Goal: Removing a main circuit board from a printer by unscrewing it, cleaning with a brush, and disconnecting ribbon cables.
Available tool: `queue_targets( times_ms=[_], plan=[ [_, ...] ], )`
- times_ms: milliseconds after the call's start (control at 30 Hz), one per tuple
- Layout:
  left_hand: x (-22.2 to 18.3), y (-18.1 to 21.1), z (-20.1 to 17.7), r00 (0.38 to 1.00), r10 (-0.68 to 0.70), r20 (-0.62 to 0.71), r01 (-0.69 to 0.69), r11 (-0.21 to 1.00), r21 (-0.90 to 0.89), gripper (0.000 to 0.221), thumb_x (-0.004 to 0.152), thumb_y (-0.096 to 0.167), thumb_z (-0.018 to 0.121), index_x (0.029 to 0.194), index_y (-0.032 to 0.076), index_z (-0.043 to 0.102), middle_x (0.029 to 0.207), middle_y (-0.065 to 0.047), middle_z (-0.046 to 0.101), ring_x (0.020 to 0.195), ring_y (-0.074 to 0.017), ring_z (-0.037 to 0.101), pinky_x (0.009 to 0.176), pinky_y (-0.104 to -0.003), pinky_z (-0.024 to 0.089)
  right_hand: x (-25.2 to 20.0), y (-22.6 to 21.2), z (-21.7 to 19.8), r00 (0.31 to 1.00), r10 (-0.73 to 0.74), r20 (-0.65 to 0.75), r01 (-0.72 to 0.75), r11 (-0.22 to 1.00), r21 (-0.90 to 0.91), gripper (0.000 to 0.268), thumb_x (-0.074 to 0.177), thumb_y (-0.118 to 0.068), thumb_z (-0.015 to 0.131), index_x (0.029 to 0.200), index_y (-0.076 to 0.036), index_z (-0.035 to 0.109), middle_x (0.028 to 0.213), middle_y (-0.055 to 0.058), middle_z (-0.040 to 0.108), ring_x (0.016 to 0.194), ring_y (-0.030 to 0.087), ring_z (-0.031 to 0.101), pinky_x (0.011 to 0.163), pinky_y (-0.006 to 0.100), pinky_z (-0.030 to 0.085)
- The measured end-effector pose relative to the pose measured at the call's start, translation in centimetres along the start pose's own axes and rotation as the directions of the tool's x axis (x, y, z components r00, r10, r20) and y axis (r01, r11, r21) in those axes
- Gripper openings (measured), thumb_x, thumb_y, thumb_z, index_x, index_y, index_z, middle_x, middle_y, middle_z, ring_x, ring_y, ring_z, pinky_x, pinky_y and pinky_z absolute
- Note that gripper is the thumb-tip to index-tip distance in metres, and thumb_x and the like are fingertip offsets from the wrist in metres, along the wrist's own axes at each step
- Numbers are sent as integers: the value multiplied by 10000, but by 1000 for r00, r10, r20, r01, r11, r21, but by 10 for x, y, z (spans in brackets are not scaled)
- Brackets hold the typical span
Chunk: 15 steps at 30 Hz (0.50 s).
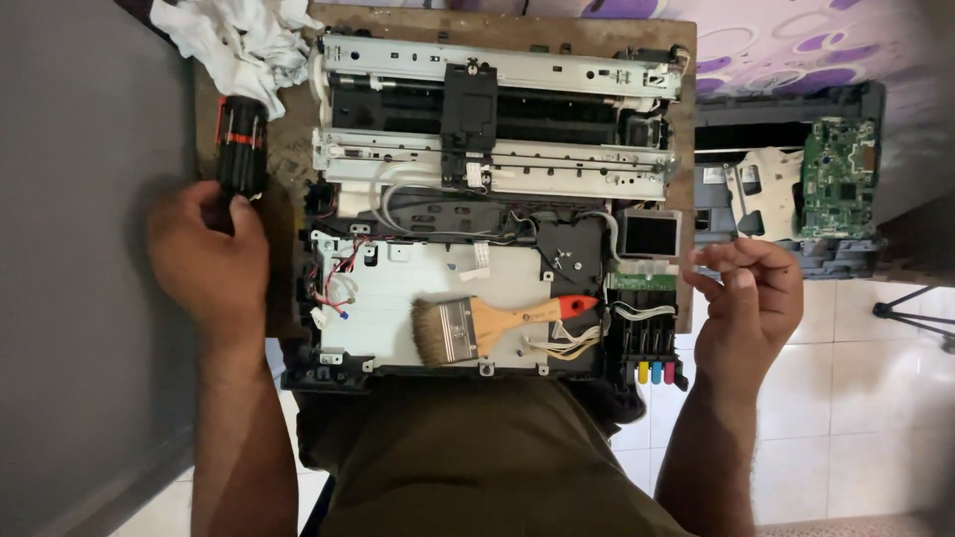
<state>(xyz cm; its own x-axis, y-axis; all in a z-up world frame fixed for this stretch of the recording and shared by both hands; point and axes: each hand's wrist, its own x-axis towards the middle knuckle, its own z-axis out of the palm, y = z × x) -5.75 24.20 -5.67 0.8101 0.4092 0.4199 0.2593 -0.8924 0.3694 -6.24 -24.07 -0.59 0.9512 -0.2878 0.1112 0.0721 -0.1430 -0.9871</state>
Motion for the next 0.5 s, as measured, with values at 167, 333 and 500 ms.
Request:
queue_targets(
  times_ms=[167, 333, 500],
  plan=[
    [3, 16, -13, 995, -24, 94, 29, 998, -54, 289, 929, 95, 779, 1190, -10, 711, 1064, -174, 694, 957, -371, 643, 759, -498, 503, 1, -1, 3, 998, -61, -5, 61, 998, 15, 165, 1080, -72, 524, 1243, -79, 540, 1074, 93, 633, 988, 222, 690, 818, 309, 654],
    [6, 25, -23, 993, 121, 1, -120, 982, -147, 286, 961, 14, 777, 1213, -90, 691, 1094, -219, 691, 1015, -389, 622, 818, -483, 506, -12, -31, 14, 950, -301, 85, 311, 939, -147, 97, 1085, -7, 592, 1164, -32, 540, 1039, 125, 637, 953, 205, 667, 854, 290, 615],
    [-2, -8, 14, 993, 104, -48, -111, 977, -181, 228, 895, -2, 744, 1121, -32, 731, 995, -168, 711, 907, -355, 639, 776, -470, 494, -16, -76, 56, 417, -393, 820, 831, 531, -168, 139, 893, -66, 785, 1029, -65, 758, 1076, 100, 783, 985, 263, 737, 981, 425, 583]
  ],
)
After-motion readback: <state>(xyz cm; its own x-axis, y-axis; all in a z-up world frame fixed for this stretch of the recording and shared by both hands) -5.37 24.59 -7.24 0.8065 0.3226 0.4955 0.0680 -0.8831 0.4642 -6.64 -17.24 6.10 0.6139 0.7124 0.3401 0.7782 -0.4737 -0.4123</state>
